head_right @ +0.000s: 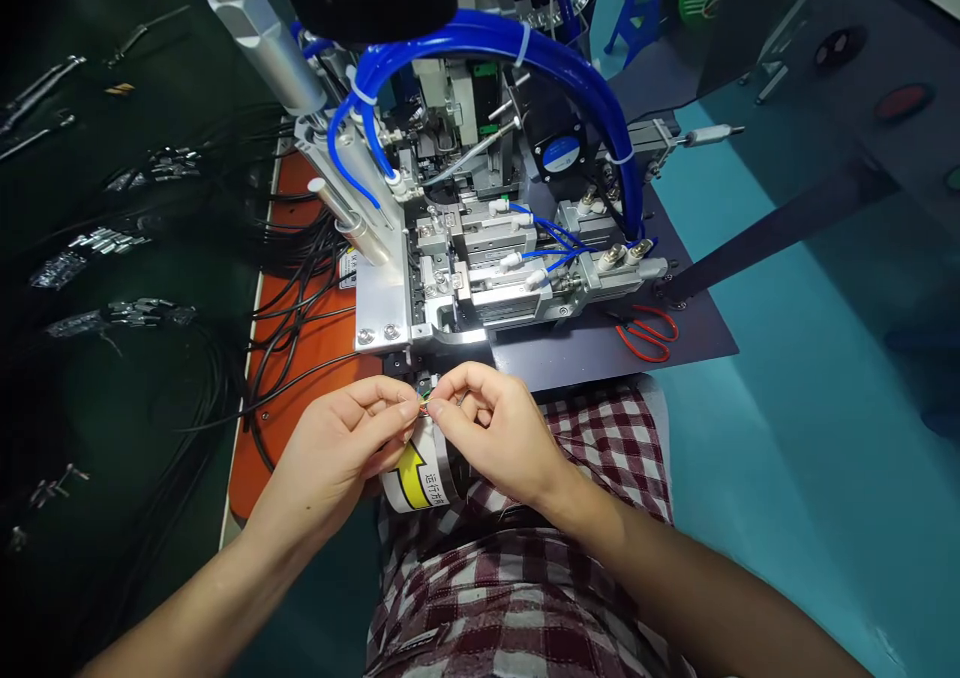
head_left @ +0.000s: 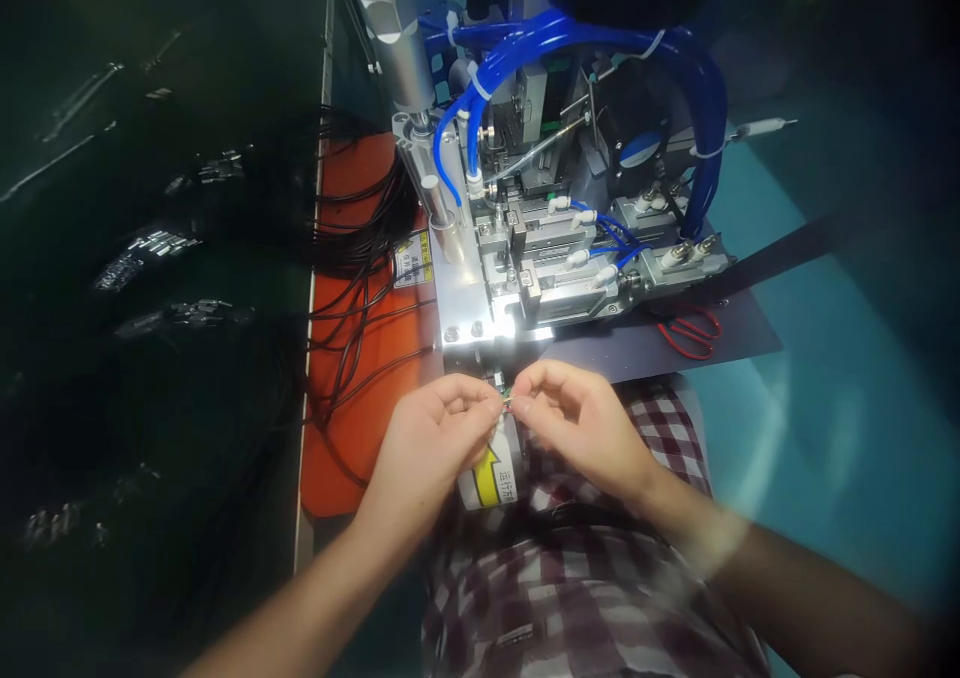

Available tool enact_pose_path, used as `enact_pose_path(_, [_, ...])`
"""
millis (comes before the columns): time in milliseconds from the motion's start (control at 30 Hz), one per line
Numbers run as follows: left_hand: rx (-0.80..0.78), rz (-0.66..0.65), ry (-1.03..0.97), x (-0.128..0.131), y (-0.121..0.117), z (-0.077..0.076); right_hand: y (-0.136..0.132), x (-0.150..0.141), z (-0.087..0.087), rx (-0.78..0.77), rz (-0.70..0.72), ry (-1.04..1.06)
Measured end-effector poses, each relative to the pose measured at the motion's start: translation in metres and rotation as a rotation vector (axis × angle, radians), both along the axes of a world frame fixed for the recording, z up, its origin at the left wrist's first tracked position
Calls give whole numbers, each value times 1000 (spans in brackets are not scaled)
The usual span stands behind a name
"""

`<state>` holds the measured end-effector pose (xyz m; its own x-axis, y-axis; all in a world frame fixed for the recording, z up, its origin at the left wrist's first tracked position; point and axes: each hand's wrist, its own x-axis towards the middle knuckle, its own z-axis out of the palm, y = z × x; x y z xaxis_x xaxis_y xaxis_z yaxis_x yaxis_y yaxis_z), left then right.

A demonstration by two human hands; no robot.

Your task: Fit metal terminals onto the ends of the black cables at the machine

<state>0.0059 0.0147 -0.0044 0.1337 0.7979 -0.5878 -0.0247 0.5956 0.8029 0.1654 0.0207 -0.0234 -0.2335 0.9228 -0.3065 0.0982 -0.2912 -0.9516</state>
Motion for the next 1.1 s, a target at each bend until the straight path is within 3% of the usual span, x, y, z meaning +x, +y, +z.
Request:
enact_pose_path(133, [20, -6, 3, 0, 0, 0, -2, 1, -3, 227, -11, -120])
enact_pose_path(433, [40, -34, 31, -2, -2, -2, -2, 14, -5, 977, 89, -554])
enact_pose_path(533, [33, -33, 17, -2, -2, -2, -4, 15, -9, 1101, 95, -596])
enact_pose_path(600, [28, -29, 9, -1, -1, -2, -4, 12, -10, 994, 77, -520])
enact_pose_path(767, [7, 0, -8, 2, -1, 0, -2, 3, -6, 140, -25, -72])
enact_pose_path(833, [9, 3, 2, 1, -1, 0, -1, 3, -5, -27, 1, 7])
enact_pose_path(1033, [12, 11, -4, 0, -1, -1, 2, 6, -4, 184, 97, -101])
enact_pose_path(1100, [5, 17, -15, 0, -1, 0, 3, 4, -3, 183, 105, -85])
